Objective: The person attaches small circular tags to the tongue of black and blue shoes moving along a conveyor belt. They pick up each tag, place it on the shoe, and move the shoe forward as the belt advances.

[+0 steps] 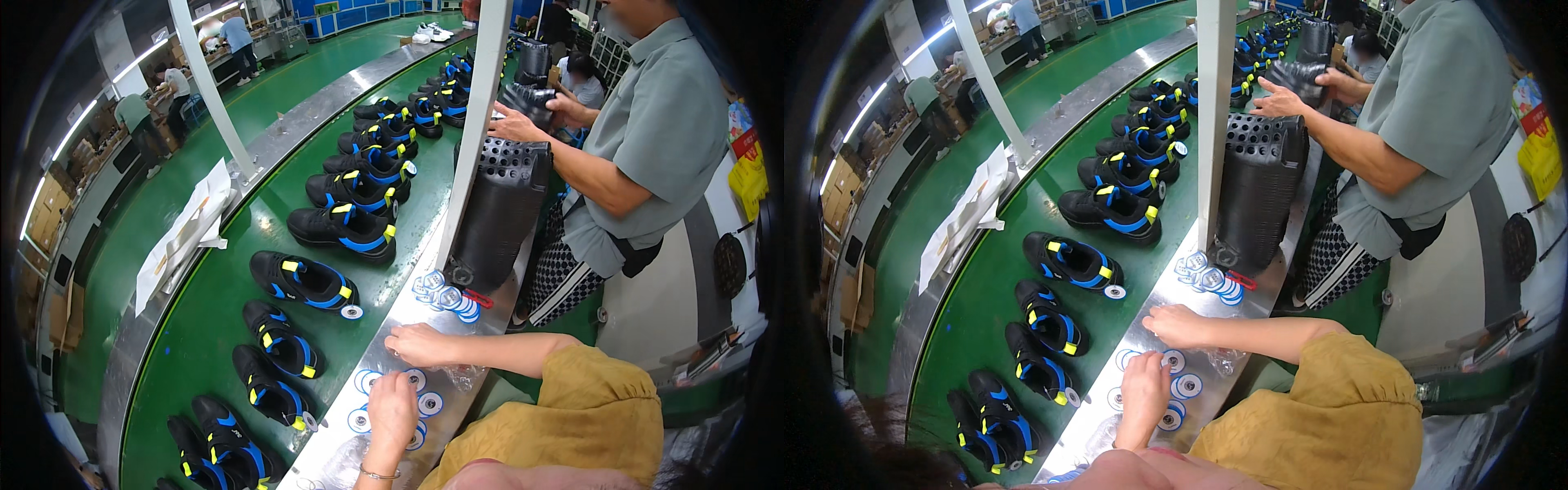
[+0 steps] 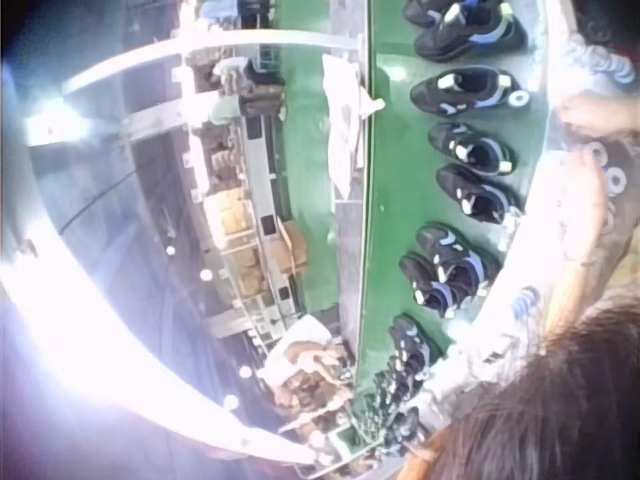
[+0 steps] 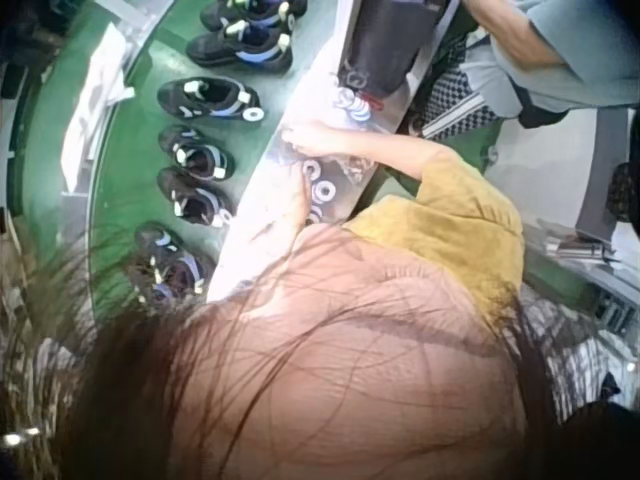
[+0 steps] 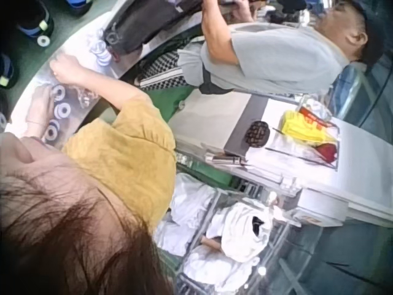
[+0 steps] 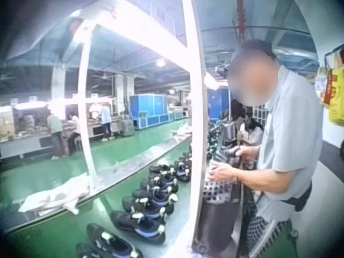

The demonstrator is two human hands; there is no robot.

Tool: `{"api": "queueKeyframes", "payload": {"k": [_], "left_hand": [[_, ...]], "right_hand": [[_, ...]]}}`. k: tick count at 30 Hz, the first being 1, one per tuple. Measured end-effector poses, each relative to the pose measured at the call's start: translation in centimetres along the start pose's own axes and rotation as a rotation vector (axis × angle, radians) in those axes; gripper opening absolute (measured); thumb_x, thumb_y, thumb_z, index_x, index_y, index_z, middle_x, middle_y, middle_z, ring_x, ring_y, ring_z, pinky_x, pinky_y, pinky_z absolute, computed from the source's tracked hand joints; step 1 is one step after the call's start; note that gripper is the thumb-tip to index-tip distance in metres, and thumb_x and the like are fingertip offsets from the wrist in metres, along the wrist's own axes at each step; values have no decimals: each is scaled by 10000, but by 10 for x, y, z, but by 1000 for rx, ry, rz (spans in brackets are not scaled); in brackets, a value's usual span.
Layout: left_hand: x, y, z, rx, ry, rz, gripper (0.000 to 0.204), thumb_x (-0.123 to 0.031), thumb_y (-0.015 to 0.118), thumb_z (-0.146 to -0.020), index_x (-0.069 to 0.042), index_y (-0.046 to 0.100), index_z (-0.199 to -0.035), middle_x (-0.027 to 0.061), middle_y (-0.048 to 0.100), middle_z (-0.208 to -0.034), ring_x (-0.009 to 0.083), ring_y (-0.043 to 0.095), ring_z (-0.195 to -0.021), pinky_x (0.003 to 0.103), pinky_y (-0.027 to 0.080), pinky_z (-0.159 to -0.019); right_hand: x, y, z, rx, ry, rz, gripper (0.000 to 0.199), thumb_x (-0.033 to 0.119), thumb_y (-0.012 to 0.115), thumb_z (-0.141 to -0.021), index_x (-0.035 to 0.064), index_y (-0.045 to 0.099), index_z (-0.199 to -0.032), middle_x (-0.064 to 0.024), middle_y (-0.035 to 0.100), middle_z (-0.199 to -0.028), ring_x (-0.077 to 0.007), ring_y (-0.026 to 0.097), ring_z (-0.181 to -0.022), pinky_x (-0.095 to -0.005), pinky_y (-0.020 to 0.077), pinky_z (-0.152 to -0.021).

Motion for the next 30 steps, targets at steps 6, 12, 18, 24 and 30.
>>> {"api": "queueKeyframes", "payload": {"k": [6,12,18,24,30], "left_hand": [[-16,12,-11,116,73,10,291,-52,677,-759,28,589,-1025,210,604,-1061,368,579,-942,432,488,-812],[-26,20,-15,146,100,10,309,-51,673,-763,37,579,-1044,222,593,-1096,374,572,-968,433,479,-837],[-33,33,-24,112,127,-10,331,-54,653,-769,51,550,-1066,226,575,-1118,369,558,-996,430,467,-849],[-37,44,-35,64,146,-105,273,-75,577,-810,42,545,-1055,217,570,-1129,348,551,-1025,422,460,-840],[-33,63,-42,76,161,-197,374,-120,567,-831,41,550,-1168,199,568,-1147,333,549,-1032,405,458,-843]], "right_hand": [[1,-31,11,-158,51,-80,190,159,615,-818,56,585,-975,-148,584,-993,-341,601,-942,-443,492,-740],[-13,-27,27,-20,104,99,247,136,643,-765,12,597,-974,-181,587,-981,-345,611,-927,-465,505,-750],[-22,-21,29,-118,21,50,227,75,622,-747,11,614,-965,-176,606,-934,-347,629,-895,-439,511,-751],[-39,-38,32,-276,-15,-307,195,66,576,-831,43,648,-1010,-126,624,-914,-314,634,-845,-391,509,-736],[-48,-44,31,-225,-2,-626,109,61,604,-834,-7,636,-914,-133,627,-903,-268,632,-835,-343,497,-735]]}}
Point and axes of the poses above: each hand's wrist, its own z-axis away from the middle knuckle, its own y-axis out of the palm, x = y × z, the point moved 3 cm from there along -z, towards the middle knuckle
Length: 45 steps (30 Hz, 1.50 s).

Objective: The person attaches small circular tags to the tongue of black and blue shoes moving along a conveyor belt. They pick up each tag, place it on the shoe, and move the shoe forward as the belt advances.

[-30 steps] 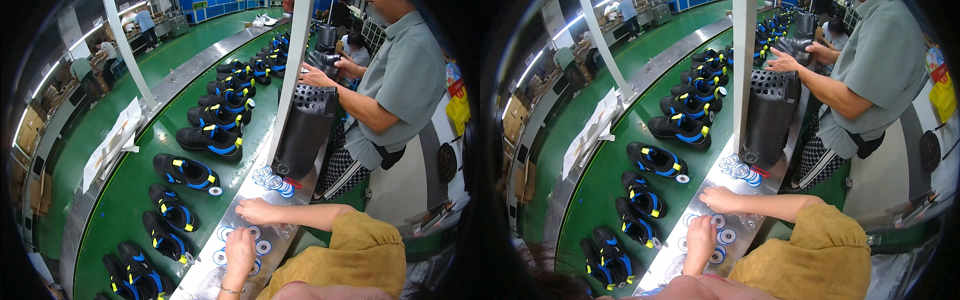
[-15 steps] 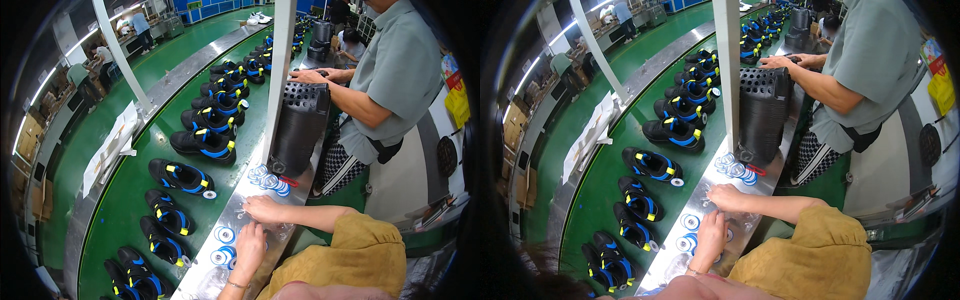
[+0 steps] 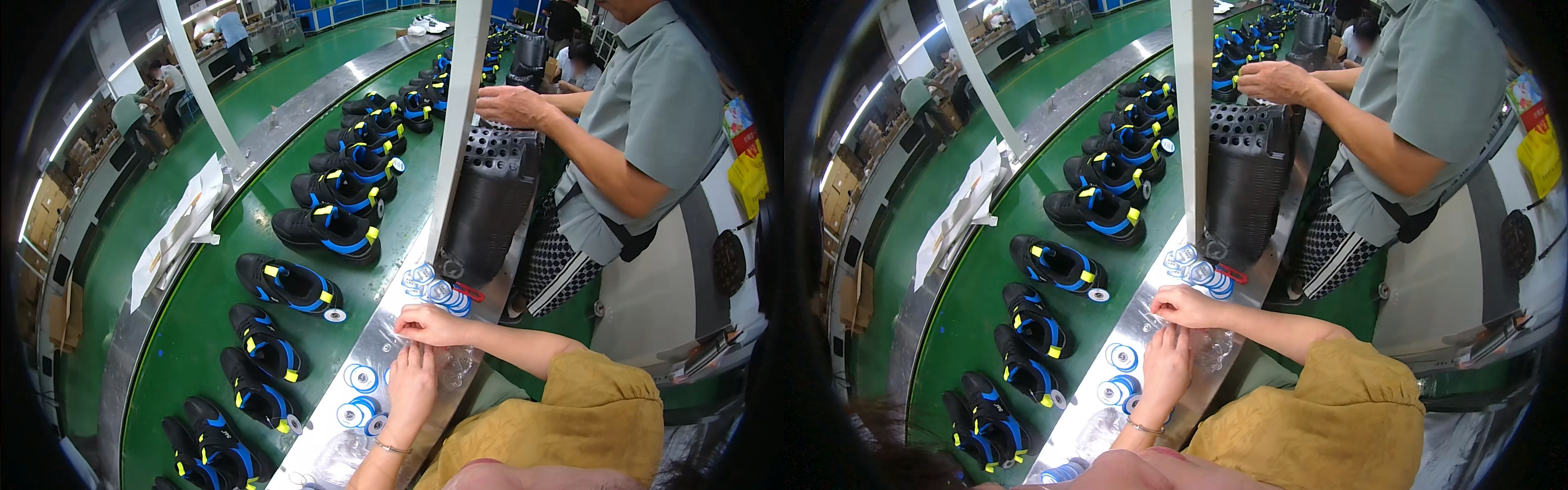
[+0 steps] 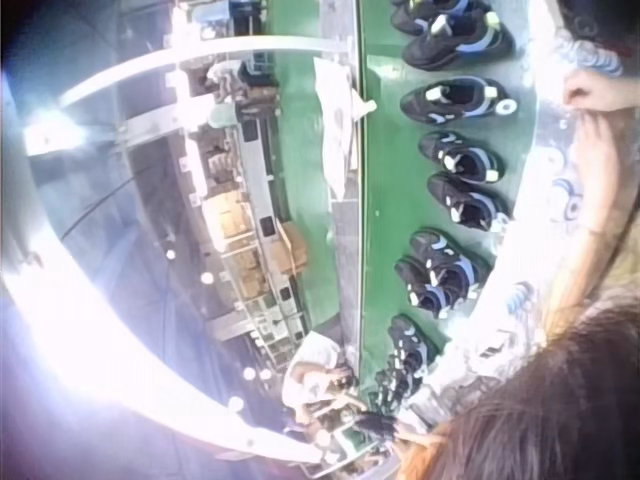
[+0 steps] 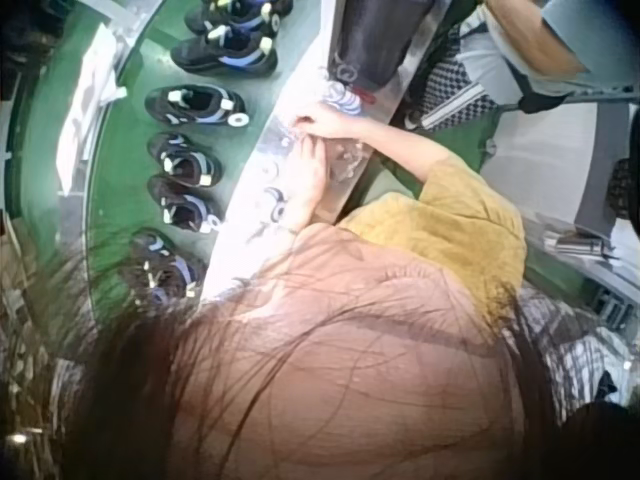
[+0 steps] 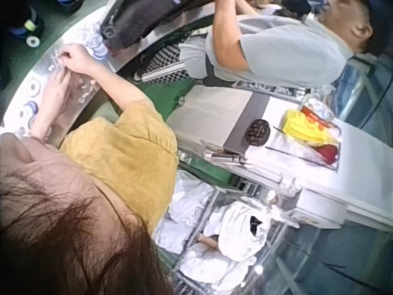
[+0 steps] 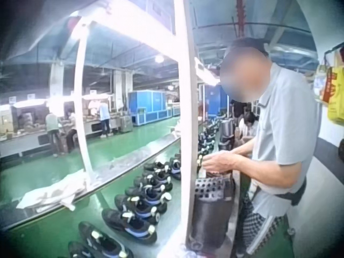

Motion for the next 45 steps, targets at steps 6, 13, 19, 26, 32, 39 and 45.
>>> {"api": "queueKeyframes", "payload": {"k": [6,13,19,26,32,39,45], "left_hand": [[9,15,0,71,-63,60,431,-165,656,-797,15,562,-1177,199,556,-1119,335,541,-939,422,447,-780],[7,13,-12,90,-100,55,397,-211,673,-786,-15,601,-1123,195,557,-1099,333,539,-909,421,443,-736],[1,17,-15,111,-98,15,357,-215,677,-757,-31,631,-1059,189,554,-1125,317,530,-930,413,432,-725],[-6,13,-18,23,-71,53,193,-176,659,-776,0,625,-847,229,528,-1201,322,525,-975,413,440,-776],[-12,10,-24,8,-128,91,343,-118,650,-785,71,588,-1065,272,508,-1229,368,513,-1059,432,444,-870],[-16,26,-11,-9,-43,107,421,-92,627,-796,116,547,-1153,289,505,-1246,410,493,-1172,445,417,-990],[-13,40,-2,-46,-25,80,358,-65,617,-791,111,573,-1101,290,537,-1210,430,516,-1144,465,421,-999]], "right_hand": [[8,1,-3,-31,-50,-114,132,111,651,-862,-13,604,-868,-80,611,-852,-187,607,-776,-288,483,-693],[-7,14,-12,50,153,-643,118,115,606,-920,2,578,-938,-42,631,-779,-74,581,-697,-236,493,-633],[-13,6,-15,-22,296,-602,92,108,567,-933,16,568,-940,-32,606,-719,-71,556,-631,-223,473,-563],[-18,-1,-12,-54,341,-635,100,121,577,-930,21,573,-928,-34,600,-731,-73,542,-623,-213,454,-553],[-28,0,-11,-123,271,-633,101,108,589,-921,8,584,-905,-31,603,-748,-79,553,-657,-221,459,-565],[-9,-6,-6,-33,286,-553,89,95,592,-916,10,581,-893,-19,588,-700,-67,530,-612,-213,436,-546],[61,-40,-26,-330,-82,-547,80,97,594,-922,20,575,-912,8,557,-682,-34,510,-621,-202,411,-541]]}}
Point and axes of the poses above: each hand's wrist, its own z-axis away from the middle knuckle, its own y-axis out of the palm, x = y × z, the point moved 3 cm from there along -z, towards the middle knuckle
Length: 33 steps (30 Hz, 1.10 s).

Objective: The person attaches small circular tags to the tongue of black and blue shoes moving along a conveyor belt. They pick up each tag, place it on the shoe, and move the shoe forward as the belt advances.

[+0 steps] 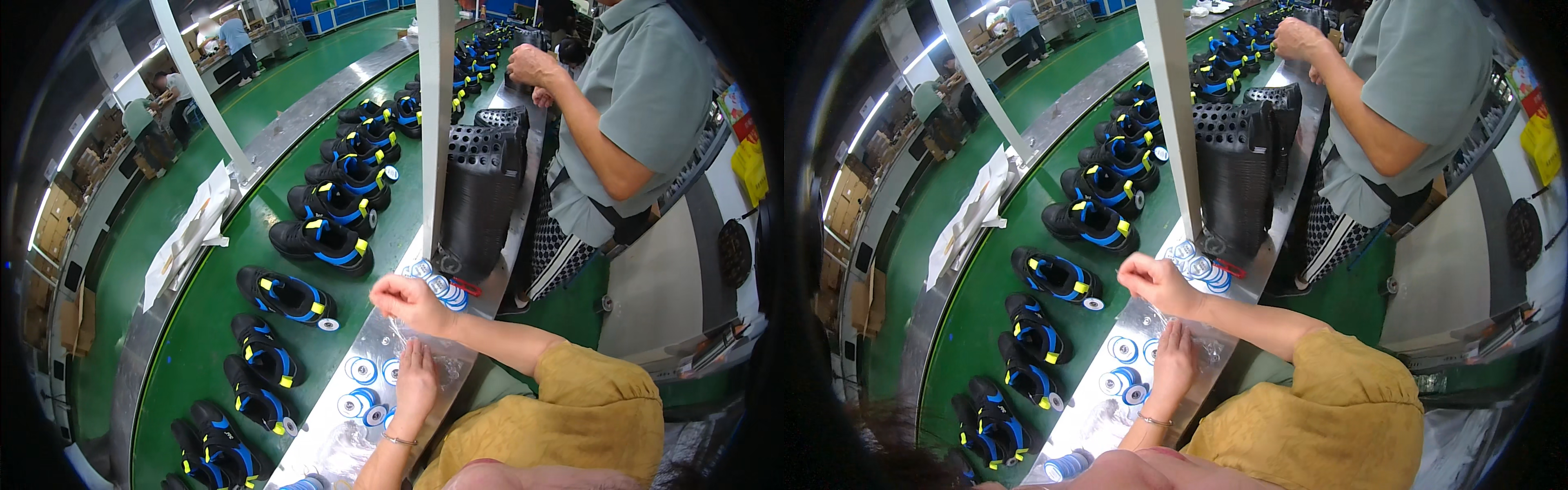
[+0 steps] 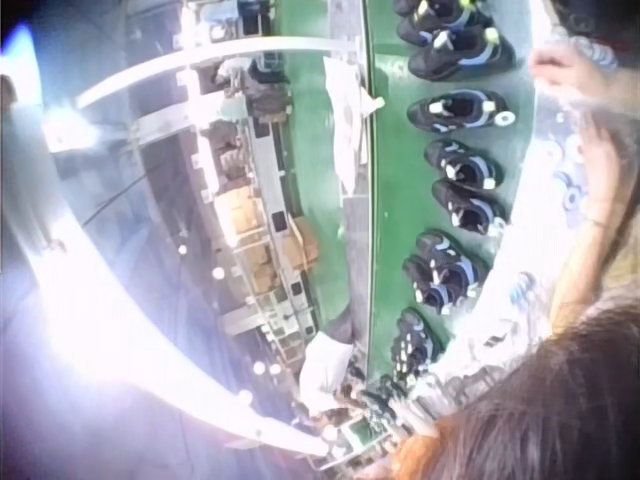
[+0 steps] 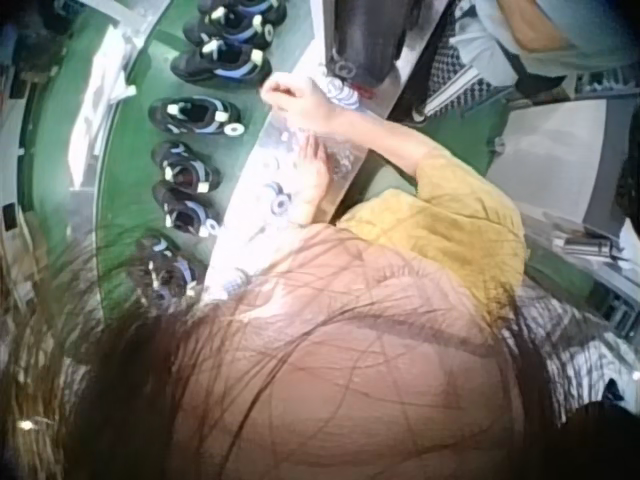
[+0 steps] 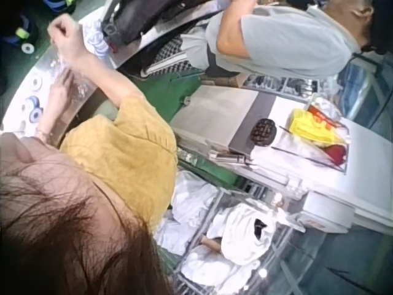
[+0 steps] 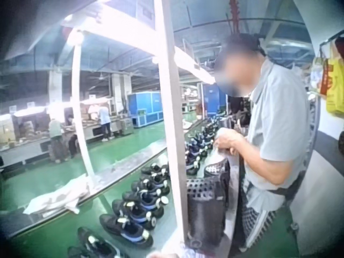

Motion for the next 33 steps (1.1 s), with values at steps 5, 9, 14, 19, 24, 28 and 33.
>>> {"api": "queueKeyframes", "payload": {"k": [5,9,14,19,24,28,33], "left_hand": [[-7,-9,-13,-12,33,55,358,-56,629,-774,82,574,-1101,264,572,-1126,433,544,-1077,458,437,-980],[-15,-12,-21,60,-26,84,446,-98,631,-807,75,528,-1205,252,542,-1219,400,514,-1169,479,403,-1015],[-30,-43,-15,-206,-30,-67,386,-53,652,-777,29,567,-1145,241,548,-1177,412,540,-1089,491,437,-937],[-29,-67,16,-231,-221,58,286,4,665,-761,9,608,-1041,178,584,-1110,363,576,-981,423,485,-827],[16,-94,59,-471,-513,36,182,31,631,-804,-13,607,-979,154,611,-957,305,599,-882,367,510,-718],[36,-101,57,-433,-611,-12,111,13,598,-813,5,606,-923,152,602,-924,335,562,-897,407,461,-793],[53,-75,17,-221,-521,-192,203,-85,683,-770,7,638,-944,154,593,-954,325,541,-938,410,453,-814]], "right_hand": [[25,5,12,60,-168,161,74,49,608,-914,-7,618,-961,-27,624,-790,-60,573,-674,-209,470,-596],[16,1,22,90,-37,185,101,75,634,-901,1,632,-969,-37,636,-765,-77,589,-666,-221,472,-592],[35,-7,20,108,-140,357,121,97,650,-880,14,647,-968,-54,652,-795,-126,603,-756,-268,483,-691],[19,-30,28,69,94,81,76,109,596,-932,34,602,-944,64,494,-747,-4,402,-664,-174,347,-572],[7,-40,35,146,336,-15,73,107,582,-933,36,599,-938,64,492,-698,-5,398,-607,-176,316,-513],[-3,-28,43,240,488,-106,81,124,588,-926,45,603,-928,63,510,-690,0,403,-586,-172,303,-476],[-8,-17,51,293,455,-94,81,113,594,-918,31,598,-917,65,491,-664,3,390,-557,-173,294,-470]]}}
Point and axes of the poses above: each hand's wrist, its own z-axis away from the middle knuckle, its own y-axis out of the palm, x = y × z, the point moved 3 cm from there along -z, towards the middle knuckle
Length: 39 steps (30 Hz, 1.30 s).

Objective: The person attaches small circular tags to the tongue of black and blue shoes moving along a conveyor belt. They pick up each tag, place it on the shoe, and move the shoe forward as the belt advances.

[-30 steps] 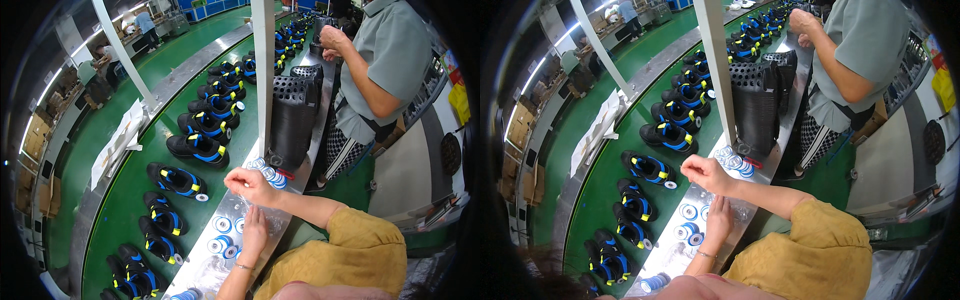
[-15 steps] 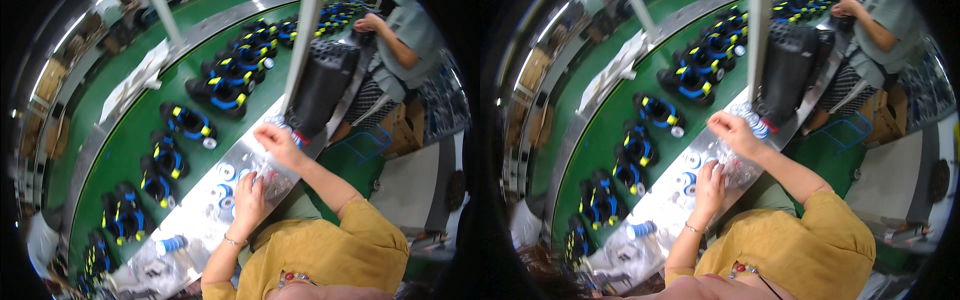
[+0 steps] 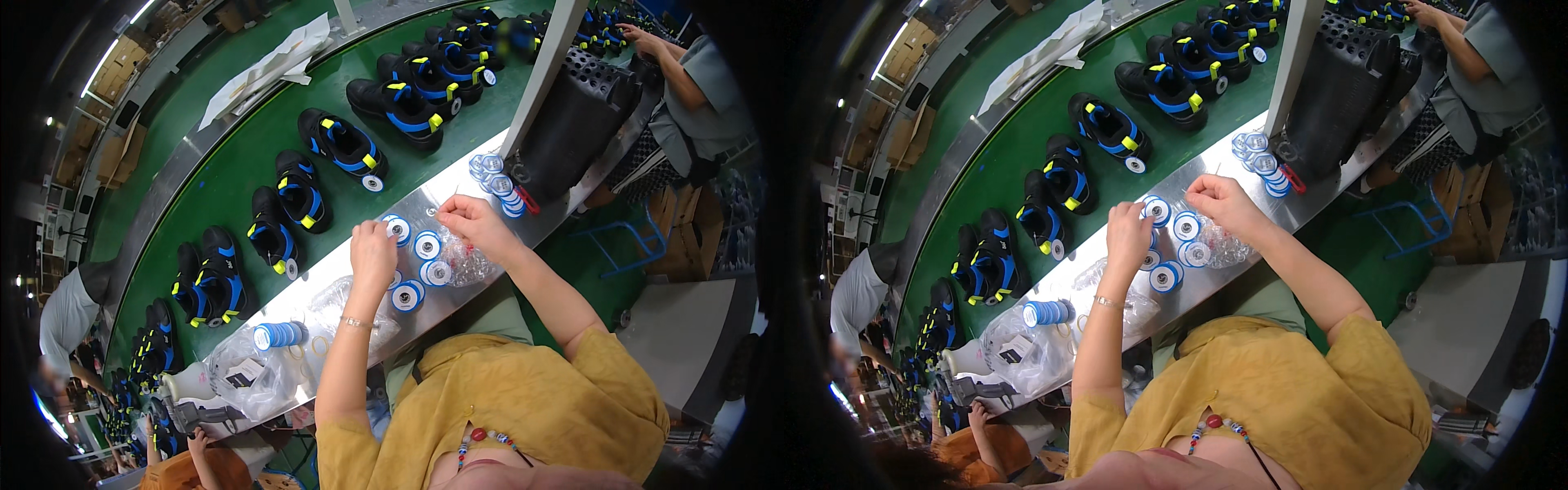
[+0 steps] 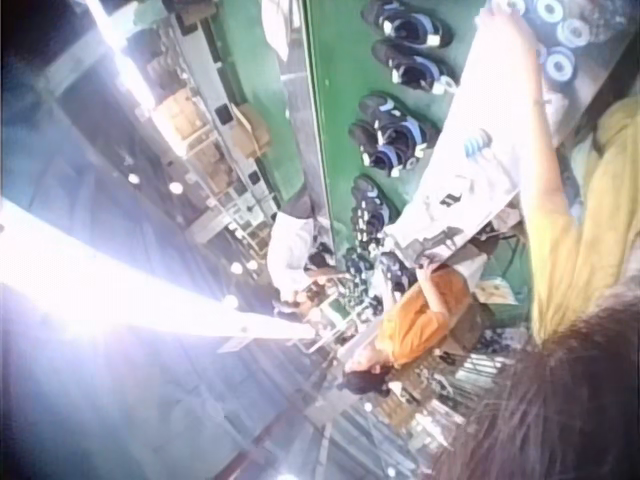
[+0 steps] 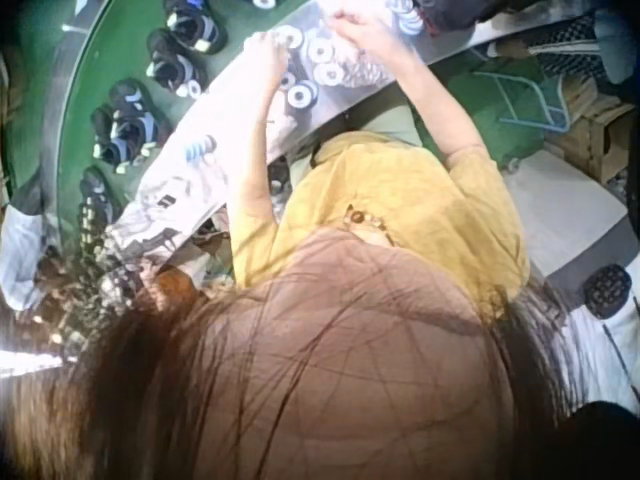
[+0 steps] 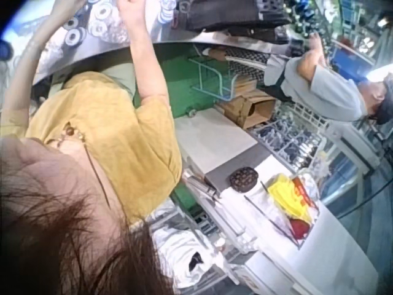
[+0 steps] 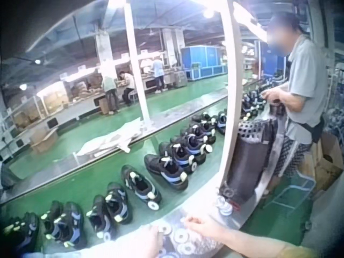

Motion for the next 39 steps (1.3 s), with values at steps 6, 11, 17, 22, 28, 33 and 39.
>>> {"api": "queueKeyframes", "payload": {"k": [6,11,17,22,28,33,39], "left_hand": [[-7,22,-20,186,-95,-136,309,-184,770,-707,-5,641,-923,147,581,-973,319,537,-954,408,449,-812],[-6,20,-23,169,-153,9,272,-140,767,-706,-10,633,-904,134,593,-872,300,574,-833,396,472,-734],[8,17,-31,358,-352,395,176,-107,694,-770,6,671,-902,182,633,-787,338,614,-729,401,487,-678],[11,21,-29,188,-165,258,178,-108,691,-776,32,677,-885,192,649,-763,327,624,-671,381,490,-643],[-11,7,-29,204,-391,501,146,-74,716,-777,39,669,-857,147,624,-769,217,606,-661,331,489,-621],[-14,7,-23,87,-316,540,125,-57,720,-788,45,669,-840,96,648,-734,140,608,-648,268,491,-610],[-18,6,-19,84,-364,575,114,-40,712,-801,57,674,-847,77,669,-758,119,622,-674,242,499,-635]], "right_hand": [[-3,-19,7,-30,28,-14,88,106,592,-920,18,593,-920,62,484,-646,-6,386,-543,-180,300,-462],[-14,-26,6,-37,63,-5,86,110,592,-919,24,596,-915,62,481,-638,-11,390,-541,-186,312,-462],[-21,-19,-4,1,72,78,83,107,596,-908,24,599,-904,58,511,-645,-18,438,-567,-192,346,-496],[-42,-10,-21,22,-57,279,135,136,600,-894,1,601,-893,-6,576,-647,-73,507,-580,-252,390,-519],[-38,6,-32,-44,-98,484,189,178,610,-858,-10,619,-879,-185,644,-712,-296,642,-641,-378,482,-594],[-30,11,-37,-71,-181,624,168,165,592,-848,4,636,-860,-203,647,-736,-358,648,-694,-414,496,-612],[-23,10,-34,-36,-207,613,162,154,592,-841,-1,638,-846,-202,650,-743,-361,648,-696,-411,498,-616]]}}
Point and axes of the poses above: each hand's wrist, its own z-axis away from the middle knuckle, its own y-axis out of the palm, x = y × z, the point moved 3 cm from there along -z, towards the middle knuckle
